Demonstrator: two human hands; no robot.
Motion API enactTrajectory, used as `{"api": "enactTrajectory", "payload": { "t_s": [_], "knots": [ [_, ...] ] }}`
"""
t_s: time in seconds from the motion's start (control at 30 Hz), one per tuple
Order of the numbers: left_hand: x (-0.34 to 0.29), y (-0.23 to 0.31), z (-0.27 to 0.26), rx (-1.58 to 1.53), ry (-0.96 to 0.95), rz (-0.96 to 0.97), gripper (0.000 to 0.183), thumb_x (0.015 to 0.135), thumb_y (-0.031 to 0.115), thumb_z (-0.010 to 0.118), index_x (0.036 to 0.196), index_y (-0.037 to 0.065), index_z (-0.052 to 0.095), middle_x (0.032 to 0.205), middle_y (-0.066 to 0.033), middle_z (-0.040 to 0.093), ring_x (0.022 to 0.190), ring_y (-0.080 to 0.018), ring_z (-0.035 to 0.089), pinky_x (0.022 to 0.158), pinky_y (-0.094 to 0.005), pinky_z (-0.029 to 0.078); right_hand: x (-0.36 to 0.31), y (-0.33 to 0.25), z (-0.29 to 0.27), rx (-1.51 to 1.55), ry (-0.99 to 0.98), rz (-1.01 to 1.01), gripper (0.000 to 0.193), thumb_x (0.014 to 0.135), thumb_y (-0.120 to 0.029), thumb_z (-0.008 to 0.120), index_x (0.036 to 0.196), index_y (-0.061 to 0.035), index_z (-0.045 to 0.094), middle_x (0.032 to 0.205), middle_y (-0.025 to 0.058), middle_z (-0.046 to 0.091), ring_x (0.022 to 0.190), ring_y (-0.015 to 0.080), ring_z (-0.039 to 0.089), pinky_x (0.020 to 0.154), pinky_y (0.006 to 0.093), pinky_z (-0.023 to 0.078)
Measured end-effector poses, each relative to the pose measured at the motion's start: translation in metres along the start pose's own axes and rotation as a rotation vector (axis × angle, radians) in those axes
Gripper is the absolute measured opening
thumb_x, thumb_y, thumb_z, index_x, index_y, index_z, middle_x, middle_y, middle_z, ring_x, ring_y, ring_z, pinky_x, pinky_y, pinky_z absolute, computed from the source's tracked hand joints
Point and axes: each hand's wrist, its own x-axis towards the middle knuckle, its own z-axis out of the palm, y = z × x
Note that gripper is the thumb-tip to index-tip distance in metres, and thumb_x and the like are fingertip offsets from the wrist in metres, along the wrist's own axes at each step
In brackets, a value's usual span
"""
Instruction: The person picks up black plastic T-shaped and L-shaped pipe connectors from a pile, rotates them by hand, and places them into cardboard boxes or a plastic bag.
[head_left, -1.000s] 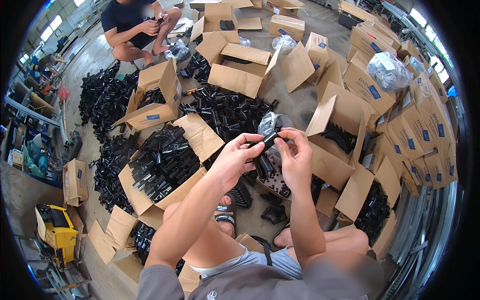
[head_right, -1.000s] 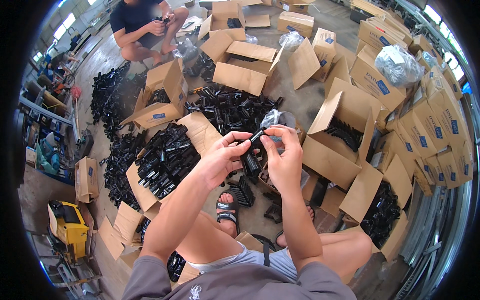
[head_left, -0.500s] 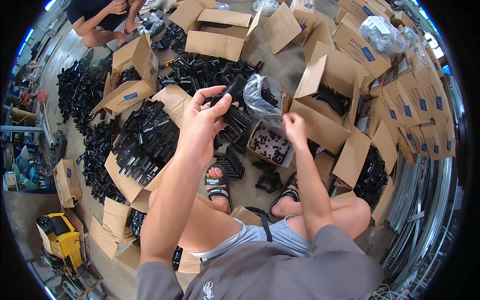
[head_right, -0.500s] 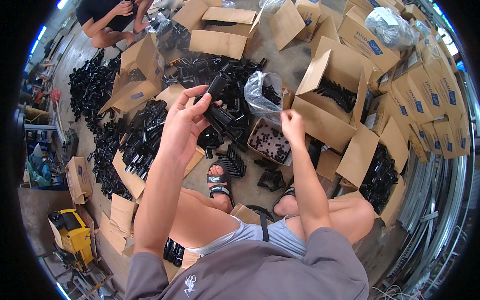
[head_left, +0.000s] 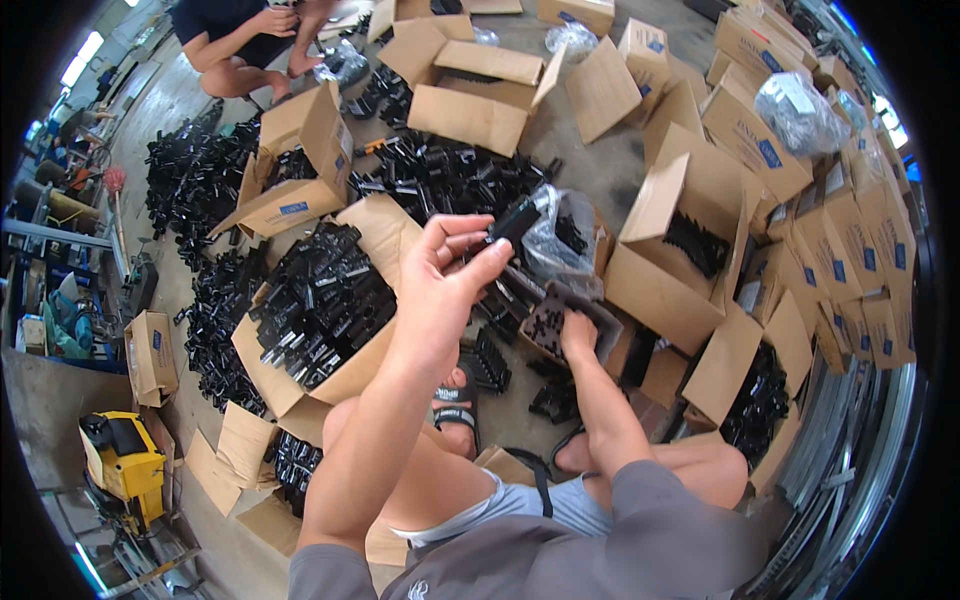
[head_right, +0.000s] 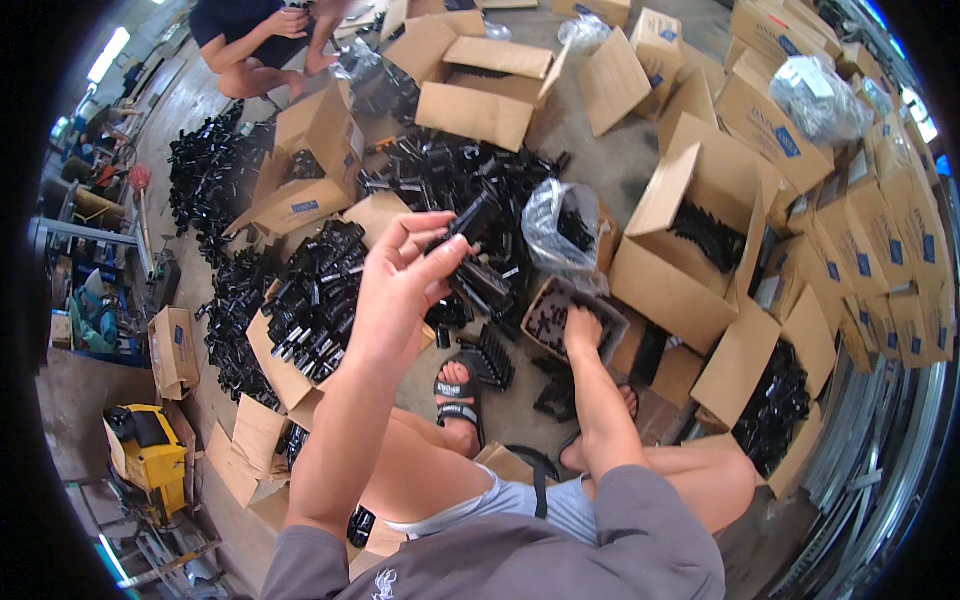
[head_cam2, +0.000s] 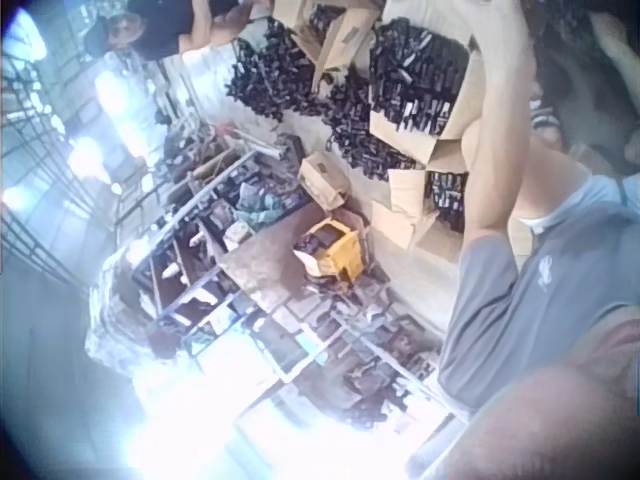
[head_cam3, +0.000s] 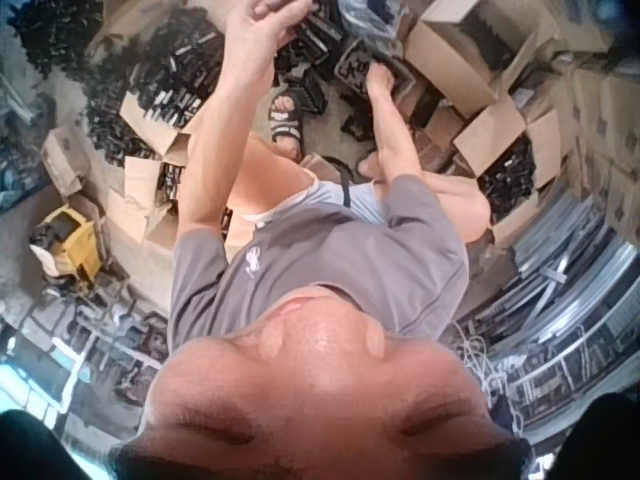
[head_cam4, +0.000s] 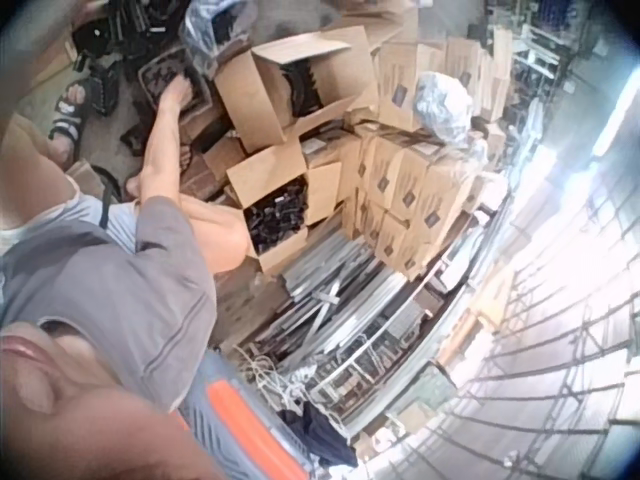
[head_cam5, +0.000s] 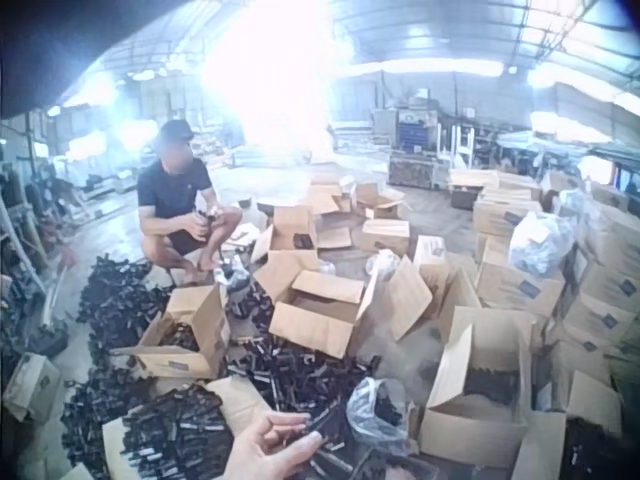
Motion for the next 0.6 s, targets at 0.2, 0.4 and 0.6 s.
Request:
{"api": "enactTrajectory", "payload": {
  "t_s": [0.2,0.4,0.6],
  "knots": [
    [0.007,0.000,0.006,-0.068,-0.039,-0.044,0.031,0.092,0.011,0.076,0.120,0.011,0.062,0.115,-0.0048,0.067,0.102,-0.0132,0.067,0.080,-0.0287,0.052,-0.008,0.013,-0.009,0.070,0.002,0.128,0.025,0.096,-0.014,0.051,0.113,-0.0062,0.066,0.112,0.0206,0.070,0.108,0.0392,0.066,0.093,0.0502,0.054],
    [0.006,0.000,-0.001,-0.105,-0.015,0.048,0.031,0.088,0.014,0.081,0.116,0.010,0.066,0.113,-0.0048,0.063,0.090,-0.0084,0.059,0.073,-0.0254,0.048,-0.023,-0.053,-0.081,0.669,0.337,0.078,0.020,0.089,-0.010,0.065,0.107,-0.0026,0.069,0.092,0.0149,0.073,0.088,0.0304,0.071,0.081,0.0415,0.055],
    [0.002,0.005,-0.012,-0.114,0.000,0.062,0.031,0.091,0.013,0.079,0.117,0.012,0.063,0.115,-0.0034,0.064,0.096,-0.0104,0.064,0.080,-0.0268,0.054,-0.041,-0.110,-0.193,1.375,0.190,0.093,0.015,0.098,-0.008,0.062,0.110,-0.0011,0.068,0.097,0.0061,0.073,0.083,0.0118,0.068,0.071,0.0260,0.052]
  ]
}}
